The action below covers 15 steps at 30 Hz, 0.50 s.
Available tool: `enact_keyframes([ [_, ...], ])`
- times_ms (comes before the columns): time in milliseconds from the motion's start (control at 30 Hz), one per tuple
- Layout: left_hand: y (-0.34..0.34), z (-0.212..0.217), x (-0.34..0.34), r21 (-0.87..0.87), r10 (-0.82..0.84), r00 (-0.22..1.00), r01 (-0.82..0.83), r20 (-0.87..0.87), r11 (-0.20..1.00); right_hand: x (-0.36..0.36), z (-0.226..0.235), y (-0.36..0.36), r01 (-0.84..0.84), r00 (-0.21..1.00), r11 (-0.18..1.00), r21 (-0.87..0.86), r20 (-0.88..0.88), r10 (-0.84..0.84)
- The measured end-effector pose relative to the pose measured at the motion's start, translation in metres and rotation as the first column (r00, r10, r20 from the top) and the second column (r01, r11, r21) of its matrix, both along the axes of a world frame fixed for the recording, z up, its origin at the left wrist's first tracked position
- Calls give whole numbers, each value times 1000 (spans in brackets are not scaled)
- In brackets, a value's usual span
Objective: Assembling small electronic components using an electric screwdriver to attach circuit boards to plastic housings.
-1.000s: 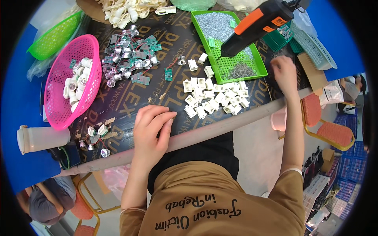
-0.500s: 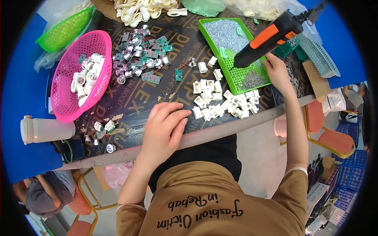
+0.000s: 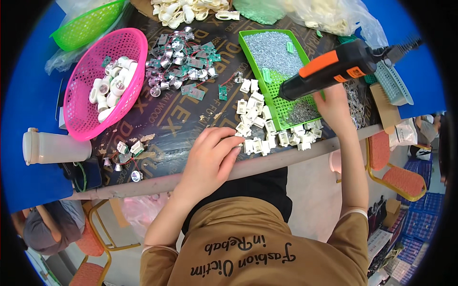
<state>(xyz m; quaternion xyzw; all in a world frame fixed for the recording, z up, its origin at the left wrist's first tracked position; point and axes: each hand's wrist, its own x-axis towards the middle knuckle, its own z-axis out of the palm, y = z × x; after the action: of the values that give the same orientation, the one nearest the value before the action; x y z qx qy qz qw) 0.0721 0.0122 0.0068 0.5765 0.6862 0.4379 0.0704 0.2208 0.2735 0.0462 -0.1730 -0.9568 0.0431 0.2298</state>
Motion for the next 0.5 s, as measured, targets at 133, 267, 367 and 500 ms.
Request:
enact_keyframes([
  [133, -2, 0, -2, 19, 9, 999, -9, 46, 1000, -15, 3, -10, -129, 986, 981, -148, 88, 143],
  [267, -5, 1, -2, 41, 29, 997, -32, 73, 999, -19, -12, 3, 47, 995, 954, -296, 99, -18],
  [367, -4, 1, -2, 54, 11, 997, -15, 77, 998, -28, -18, 25, -103, 966, 885, -454, -258, -20],
  [500, -5, 0, -3, 72, -3, 997, -3, 80, 997, -55, 4, 38, -365, 931, 603, -710, -260, 256],
])
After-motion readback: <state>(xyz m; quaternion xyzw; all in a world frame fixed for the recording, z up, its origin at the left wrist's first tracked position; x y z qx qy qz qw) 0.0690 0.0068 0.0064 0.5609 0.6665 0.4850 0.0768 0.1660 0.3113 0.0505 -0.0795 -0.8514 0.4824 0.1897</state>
